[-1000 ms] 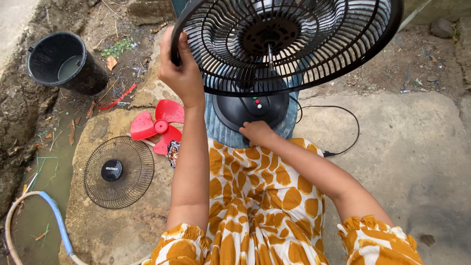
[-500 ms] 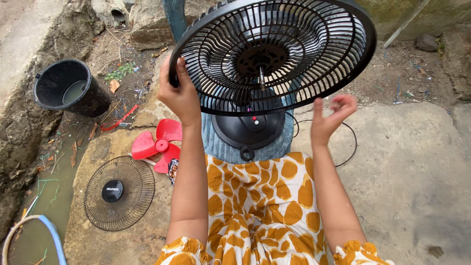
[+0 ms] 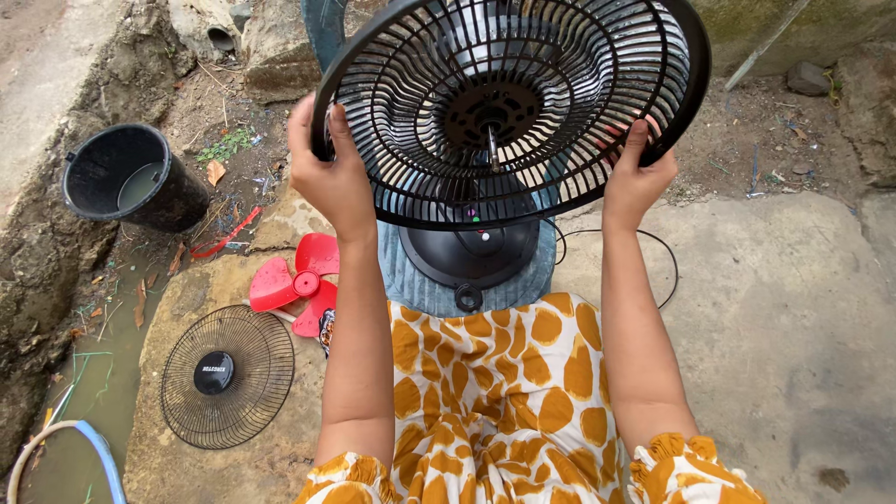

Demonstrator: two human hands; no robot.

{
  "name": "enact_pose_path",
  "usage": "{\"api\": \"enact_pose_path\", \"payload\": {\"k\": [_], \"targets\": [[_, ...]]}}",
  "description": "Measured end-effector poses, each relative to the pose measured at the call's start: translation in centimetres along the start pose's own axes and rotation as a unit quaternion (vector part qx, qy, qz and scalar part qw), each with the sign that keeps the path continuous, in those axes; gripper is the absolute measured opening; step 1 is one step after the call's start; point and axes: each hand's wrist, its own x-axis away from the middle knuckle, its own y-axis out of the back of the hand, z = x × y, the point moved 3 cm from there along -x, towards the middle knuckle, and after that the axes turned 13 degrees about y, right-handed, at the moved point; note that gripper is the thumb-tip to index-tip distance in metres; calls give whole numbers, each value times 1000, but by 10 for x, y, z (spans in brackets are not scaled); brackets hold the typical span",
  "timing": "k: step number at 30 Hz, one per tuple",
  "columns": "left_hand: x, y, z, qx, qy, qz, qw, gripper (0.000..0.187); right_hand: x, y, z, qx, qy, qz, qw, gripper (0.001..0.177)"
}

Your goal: The person wipes the red blades of a fan using a cloth after disassembling the fan guards.

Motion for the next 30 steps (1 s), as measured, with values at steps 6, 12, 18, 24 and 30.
{"api": "enact_pose_path", "payload": {"k": [6,12,18,24,30], "targets": [[54,-19,16,-149,-293,-46,943,35,8,-11,-6,-40,-12,-49,998,40],[82,-87,14,-155,-294,136,933,60,12,0,-8,13,2,-55,998,38],[80,-121,7,-85,-313,82,942,47,8,2,-16,4,5,-74,997,40],[88,-123,16,-130,-279,49,950,55,4,-4,-15,44,11,-82,996,41],[91,-133,16,-135,-251,104,953,53,-7,-3,-11,0,0,-62,998,40]]}}
